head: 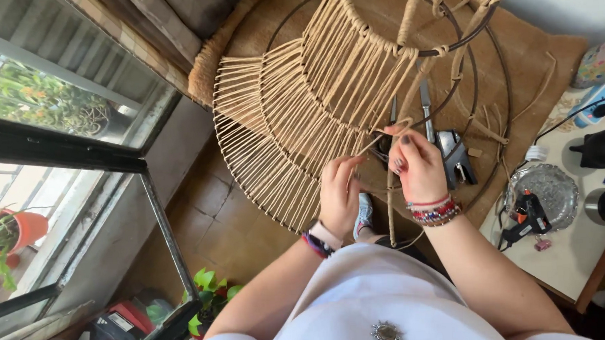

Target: Assembling a wicker lampshade by tying vertical ribs to a frame and trimming the excess.

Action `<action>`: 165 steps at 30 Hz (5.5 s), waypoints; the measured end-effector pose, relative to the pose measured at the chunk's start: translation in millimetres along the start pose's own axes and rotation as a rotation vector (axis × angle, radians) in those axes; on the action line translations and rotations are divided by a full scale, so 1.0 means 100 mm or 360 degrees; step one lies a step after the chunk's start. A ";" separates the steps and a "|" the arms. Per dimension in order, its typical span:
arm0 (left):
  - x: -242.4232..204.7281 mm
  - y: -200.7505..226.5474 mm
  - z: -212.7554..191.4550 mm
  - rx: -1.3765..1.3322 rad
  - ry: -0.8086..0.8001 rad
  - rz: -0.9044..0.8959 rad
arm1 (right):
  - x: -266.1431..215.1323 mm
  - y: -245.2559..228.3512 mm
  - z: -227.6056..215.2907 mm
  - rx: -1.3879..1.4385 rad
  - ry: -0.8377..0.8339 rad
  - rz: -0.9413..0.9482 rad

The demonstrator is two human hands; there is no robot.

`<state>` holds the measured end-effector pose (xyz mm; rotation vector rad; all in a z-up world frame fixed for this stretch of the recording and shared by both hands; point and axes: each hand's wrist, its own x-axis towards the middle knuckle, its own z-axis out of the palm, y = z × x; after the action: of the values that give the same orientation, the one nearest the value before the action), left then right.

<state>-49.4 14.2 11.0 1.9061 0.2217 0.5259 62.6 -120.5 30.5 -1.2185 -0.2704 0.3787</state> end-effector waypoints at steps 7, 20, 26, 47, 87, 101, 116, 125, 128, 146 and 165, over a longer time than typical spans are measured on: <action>0.74 0.13 0.13 -0.2300 -0.0588 -0.1468 | -0.37 -0.53 0.20 -0.0960 -0.0470 -0.0483; -0.68 -1.08 0.65 -0.1022 -0.0213 -0.1060 | -0.90 -0.77 0.09 -0.1238 -0.0181 0.0348; -0.87 -0.98 0.44 -0.1133 -0.0411 -0.1641 | -1.20 1.03 -0.59 -0.2670 -0.0942 0.1225; -0.94 -0.91 0.76 -0.0638 0.0273 -0.1758 | -1.40 0.48 -0.69 -0.1973 -0.0626 0.1146; -1.29 -1.59 1.64 -0.0947 0.0107 -0.1654 | -0.50 1.37 -0.21 -0.0764 0.0523 0.0919; -1.04 -1.22 0.95 -0.1609 0.0094 -0.1685 | -2.06 -0.17 -0.24 -0.0465 0.0129 0.0491; -3.16 -2.67 1.42 -0.0467 0.0050 -0.2021 | -2.54 0.45 -0.74 -0.1556 -0.0049 0.0291; -3.34 -2.60 1.51 -0.1144 0.0423 -0.1774 | -3.14 1.39 -1.21 -0.2696 -0.0360 0.0663; -3.25 -2.51 1.48 -0.1109 0.0438 -0.1713 | -3.33 1.92 -1.60 -0.2795 -0.0499 0.1245; -3.44 -4.04 1.97 0.0028 0.0008 -0.1388 | -1.72 2.91 -0.92 -0.2084 -0.0773 0.1249; -2.88 -2.00 0.96 -0.2253 0.0058 -0.2209 | -2.87 1.33 -0.55 -0.0717 -0.0327 0.0693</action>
<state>-241.5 -100.6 -275.4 0.1164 0.8212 -0.2671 -194.0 -250.0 -112.9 -1.6887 -0.2742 0.8567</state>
